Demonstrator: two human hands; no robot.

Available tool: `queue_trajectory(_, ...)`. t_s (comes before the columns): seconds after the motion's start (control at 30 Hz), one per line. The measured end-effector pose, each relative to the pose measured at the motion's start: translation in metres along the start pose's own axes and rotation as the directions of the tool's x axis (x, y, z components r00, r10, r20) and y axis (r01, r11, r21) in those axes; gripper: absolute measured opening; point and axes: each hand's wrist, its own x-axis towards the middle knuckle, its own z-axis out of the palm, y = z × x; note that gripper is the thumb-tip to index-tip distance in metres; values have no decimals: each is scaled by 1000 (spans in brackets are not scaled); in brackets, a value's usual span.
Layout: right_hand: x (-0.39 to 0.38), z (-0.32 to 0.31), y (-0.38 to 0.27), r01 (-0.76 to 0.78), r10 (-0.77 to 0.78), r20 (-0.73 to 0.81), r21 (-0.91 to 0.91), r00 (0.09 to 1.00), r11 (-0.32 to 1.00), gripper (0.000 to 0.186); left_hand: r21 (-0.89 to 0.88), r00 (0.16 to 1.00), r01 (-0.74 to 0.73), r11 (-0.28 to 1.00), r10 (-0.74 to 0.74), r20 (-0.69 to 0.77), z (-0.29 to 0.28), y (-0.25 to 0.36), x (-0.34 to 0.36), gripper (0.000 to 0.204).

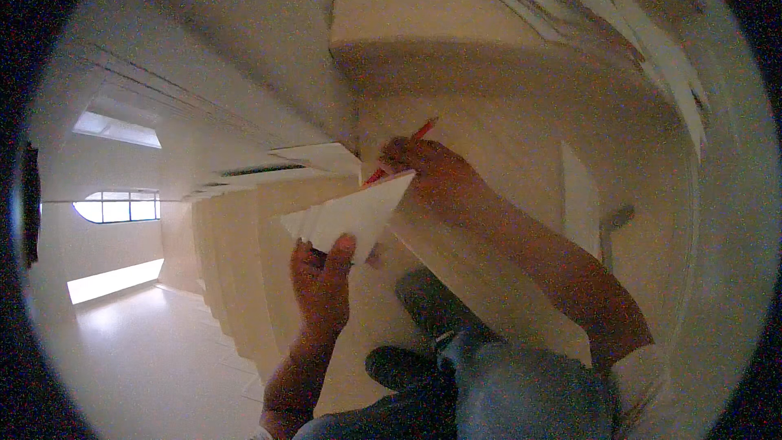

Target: Measure, mark, and cut white decorative molding pieces for installation.

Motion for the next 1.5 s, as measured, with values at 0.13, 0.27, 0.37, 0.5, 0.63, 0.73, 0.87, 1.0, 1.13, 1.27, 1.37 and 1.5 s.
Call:
queue_trajectory(0.13, -8, -1, 3, 46, -23, 208, -107, 978, 993, 27, 30, 998, 38, 999, -39, 40, -3, -7, -1, 26)
queue_trajectory(0.27, -41, -21, 7, 8, 67, 479, -153, 876, 988, 31, 204, 998, -31, 978, 20, 55, -8, -33, -7, 30)
queue_trajectory(0.37, -55, -52, -9, 53, 21, 357, -194, 934, 979, 21, 281, 1000, -5, 960, 8, -10, 0, -37, -13, 30)
queue_trajectory(0.5, -100, -72, -13, -109, 218, 361, -299, 907, 948, 22, 120, 986, 99, 988, -114, 125, -4, -58, -12, 27)
queue_trajectory(0.63, -149, -92, -31, -286, 399, 435, -303, 807, 909, 24, 180, 966, 118, 977, -154, 206, 6, -60, -17, 26)
queue_trajectory(0.73, -162, -119, -29, -468, 594, 356, -381, 722, 797, 26, 230, 954, 123, 965, -179, 240, 17, -59, -11, 26)
queue_trajectory(0.87, -215, -165, -4, -765, 903, 5, -529, 431, 368, 32, 246, 947, 147, 958, -208, 245, 39, -57, -9, 28)
queue_trajectory(1.0, -270, -195, -14, -713, 890, 33, -585, 454, 386, 34, 306, 955, 126, 944, -198, 219, 43, -88, -24, 29)
queue_trajectory(1.13, -261, -191, -2, -820, 990, -32, -565, 134, 93, 33, 258, 918, 185, 948, -261, 300, 71, -90, -25, 32)
queue_trajectory(1.27, -294, -186, 14, -745, 957, -127, -657, 261, 116, 36, 347, 854, 385, 855, -473, 218, 102, -52, -25, 29)
queue_trajectory(1.37, -272, -188, 23, -772, 911, -147, -592, 386, 232, 38, 114, 885, 365, 924, -382, 267, 97, -34, -11, 29)
queue_trajectory(1.5, -263, -184, 34, -781, 885, -129, -540, 446, 315, 30, 110, 874, 390, 914, -405, 269, 82, -30, 10, 30)
